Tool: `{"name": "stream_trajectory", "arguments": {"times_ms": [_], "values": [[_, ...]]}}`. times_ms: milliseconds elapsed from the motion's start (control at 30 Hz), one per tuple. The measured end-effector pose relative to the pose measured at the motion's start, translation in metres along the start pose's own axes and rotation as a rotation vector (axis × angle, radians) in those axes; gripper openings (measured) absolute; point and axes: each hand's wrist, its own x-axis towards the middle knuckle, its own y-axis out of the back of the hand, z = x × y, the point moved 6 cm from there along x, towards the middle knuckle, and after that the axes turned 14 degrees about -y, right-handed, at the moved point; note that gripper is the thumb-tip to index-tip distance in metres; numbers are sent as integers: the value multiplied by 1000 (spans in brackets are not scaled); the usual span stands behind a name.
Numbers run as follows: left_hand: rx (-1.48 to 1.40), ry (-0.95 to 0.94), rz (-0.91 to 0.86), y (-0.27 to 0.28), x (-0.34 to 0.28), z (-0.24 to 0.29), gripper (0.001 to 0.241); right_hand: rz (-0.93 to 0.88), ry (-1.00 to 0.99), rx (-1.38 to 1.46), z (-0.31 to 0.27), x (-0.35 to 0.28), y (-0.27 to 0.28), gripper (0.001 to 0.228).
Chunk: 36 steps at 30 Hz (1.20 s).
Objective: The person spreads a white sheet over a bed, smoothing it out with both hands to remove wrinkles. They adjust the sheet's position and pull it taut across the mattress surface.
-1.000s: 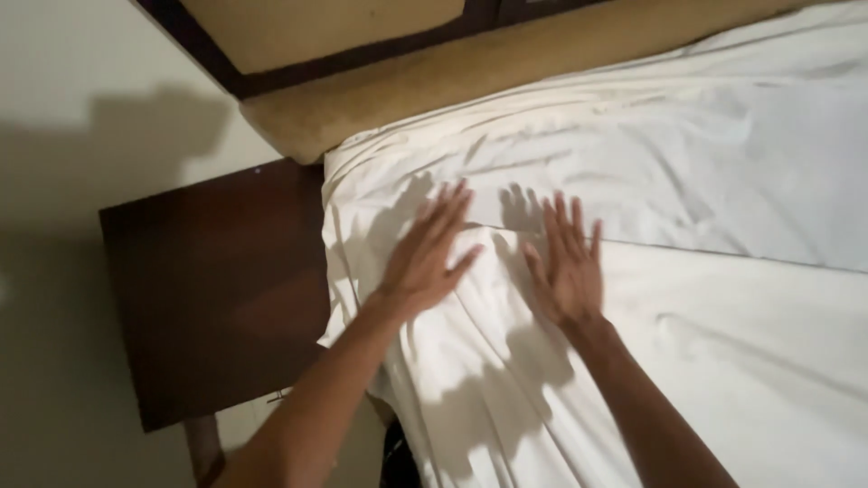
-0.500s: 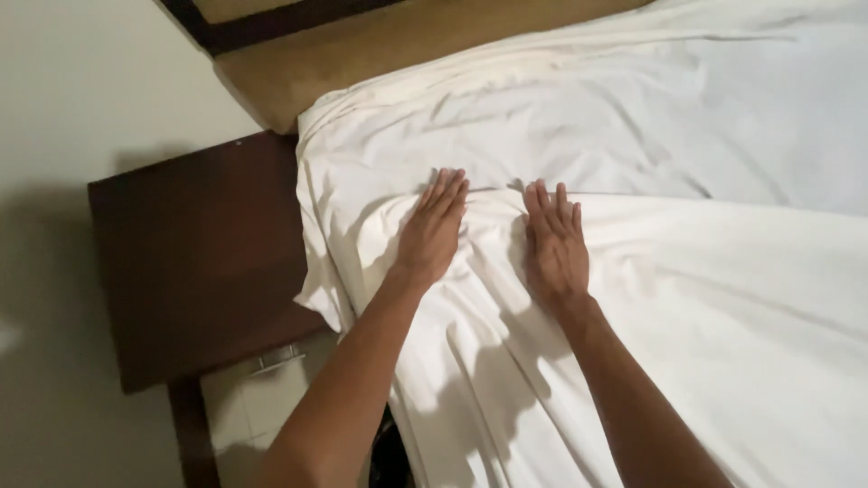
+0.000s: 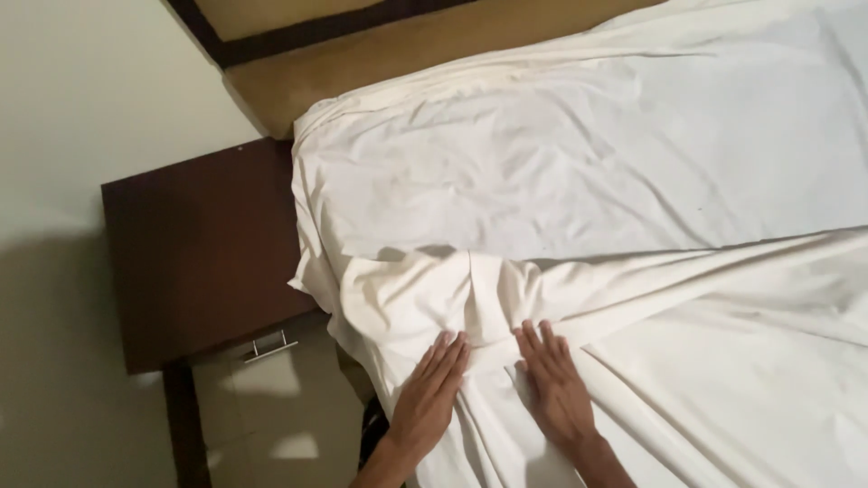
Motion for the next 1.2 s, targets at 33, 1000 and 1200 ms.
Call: {"name": "stream_trajectory", "arguments": {"times_ms": [33, 1000, 1200], "values": [[-5, 1, -2, -3, -1, 2, 51, -3, -4, -2, 4, -2, -5, 50], [128, 256, 195, 71, 103, -208, 48, 109, 44, -39, -56, 243, -31, 46], [155, 291, 253, 115, 162, -300, 45, 139, 28, -50, -74, 362, -21, 49]]}}
